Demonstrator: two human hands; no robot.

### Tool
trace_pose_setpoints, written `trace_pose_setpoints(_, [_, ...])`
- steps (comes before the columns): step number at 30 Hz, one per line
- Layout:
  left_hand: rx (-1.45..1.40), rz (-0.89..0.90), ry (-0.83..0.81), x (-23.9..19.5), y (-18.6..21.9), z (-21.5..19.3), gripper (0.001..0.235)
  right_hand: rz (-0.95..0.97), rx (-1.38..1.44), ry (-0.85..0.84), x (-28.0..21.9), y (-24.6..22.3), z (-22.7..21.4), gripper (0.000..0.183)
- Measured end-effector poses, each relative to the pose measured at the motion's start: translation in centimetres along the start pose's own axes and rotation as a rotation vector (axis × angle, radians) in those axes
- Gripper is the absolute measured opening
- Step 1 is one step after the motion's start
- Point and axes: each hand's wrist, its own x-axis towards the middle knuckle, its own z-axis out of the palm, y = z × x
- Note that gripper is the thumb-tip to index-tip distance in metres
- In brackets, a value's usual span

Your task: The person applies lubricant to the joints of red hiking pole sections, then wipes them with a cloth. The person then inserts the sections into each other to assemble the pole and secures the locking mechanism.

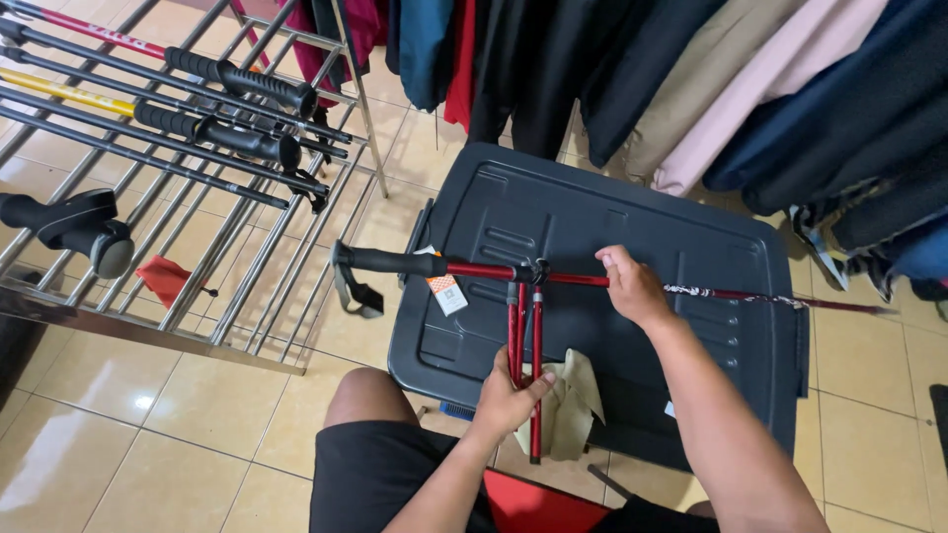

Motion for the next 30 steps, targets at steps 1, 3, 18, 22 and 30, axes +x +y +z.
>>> trace_pose_setpoints(1, [0.069, 0.010, 0.029, 0.1, -0.3, 0.1, 0.091, 0.005, -0.007, 0.009, -0.3, -0.2, -0.1, 0.028])
trace_pose_setpoints(3, [0.085, 0.079, 0.042, -0.3, -0.4, 0.4, 0.086, -0.027, -0.010, 0.029, -1.0, -0.7, -0.2, 0.027])
trace_pose_setpoints(18, [-0.142, 0.434, 0.305, 0.8, -1.4, -0.8, 0.064, -0.013, -0.024, 0.146, -4.9, -3.5, 0.0, 0.026])
trace_pose_setpoints(22, [-0.713, 0.540, 0.130, -1.6, 1.7, -1.8, 0.039, -0.109, -0.088, 0.256, -7.2, -3.9, 0.8, 0.025])
trace_pose_setpoints(30, [-0.696, 0.427, 0.218, -4.4, 1.0, -1.4, 0.030, -0.416, 0.083, 0.304, -11.0, -8.0, -0.7, 0.040])
